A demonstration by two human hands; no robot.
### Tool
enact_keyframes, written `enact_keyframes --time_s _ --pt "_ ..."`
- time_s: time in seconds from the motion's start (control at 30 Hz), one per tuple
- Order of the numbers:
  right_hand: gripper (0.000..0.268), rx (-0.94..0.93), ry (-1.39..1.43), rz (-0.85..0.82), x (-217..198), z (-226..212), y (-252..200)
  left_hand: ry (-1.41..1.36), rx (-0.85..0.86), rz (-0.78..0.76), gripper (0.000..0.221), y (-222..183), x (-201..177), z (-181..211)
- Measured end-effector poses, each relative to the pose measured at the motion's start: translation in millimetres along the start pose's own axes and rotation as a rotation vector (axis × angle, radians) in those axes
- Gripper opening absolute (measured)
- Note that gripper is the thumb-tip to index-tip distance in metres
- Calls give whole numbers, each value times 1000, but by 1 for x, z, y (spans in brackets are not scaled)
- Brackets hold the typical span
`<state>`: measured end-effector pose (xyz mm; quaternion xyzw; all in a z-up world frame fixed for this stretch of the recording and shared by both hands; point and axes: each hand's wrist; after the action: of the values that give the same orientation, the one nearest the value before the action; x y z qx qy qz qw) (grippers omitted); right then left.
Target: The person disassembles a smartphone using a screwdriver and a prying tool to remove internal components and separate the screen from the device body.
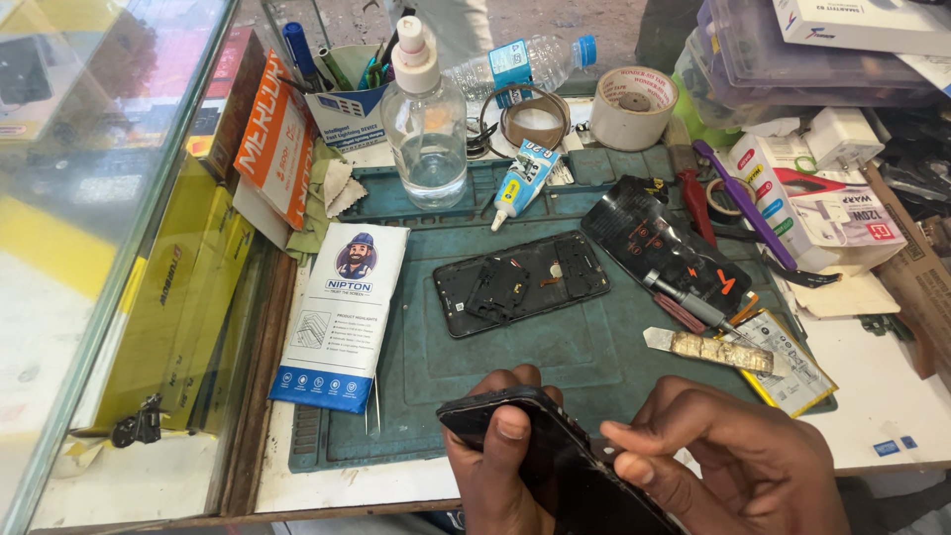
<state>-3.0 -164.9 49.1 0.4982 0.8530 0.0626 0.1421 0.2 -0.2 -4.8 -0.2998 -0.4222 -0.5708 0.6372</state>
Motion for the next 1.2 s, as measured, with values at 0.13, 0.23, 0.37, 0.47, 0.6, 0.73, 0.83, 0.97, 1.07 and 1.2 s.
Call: enact_keyframes --time_s 0.13,0.23,0.37,0.47,0.6,0.73,0.83,0.97,1.07,1.2 --pt "14 -85 -137 58 9 3 0 124 80 -177 57 4 -6 3" --pt "5 -26 -415 172 20 6 -11 198 85 -190 63 5 -4 4" --pt "21 -147 -476 -211 -2 13 -10 154 25 -188 70 4 -1 7" --pt "20 -43 -389 -191 -1 1 -16 143 26 -183 73 4 0 6" --pt "20 47 -341 -241 -6 -9 -10 175 -1 -217 73 5 -3 6" --pt "6 103 -404 -46 7 -6 -11 229 -27 -196 76 4 -4 6" --pt "12 209 -422 15 15 -4 -11 257 -36 -179 77 4 -3 7" --pt "12 120 -368 54 20 1 -11 280 -24 -184 74 4 -3 9" --pt "13 118 -359 60 20 6 -13 269 3 -200 72 6 -2 9" --pt "20 80 -338 28 19 6 -15 291 10 -202 72 8 -2 10"
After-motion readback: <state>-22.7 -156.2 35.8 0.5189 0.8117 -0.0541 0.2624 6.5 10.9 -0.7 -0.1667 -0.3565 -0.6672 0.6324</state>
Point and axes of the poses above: each hand's wrist, its own y-axis towards the middle knuckle, its own x-axis out of the palm, z = x × y, and after that the axes turned 13 degrees about -z, right-handed
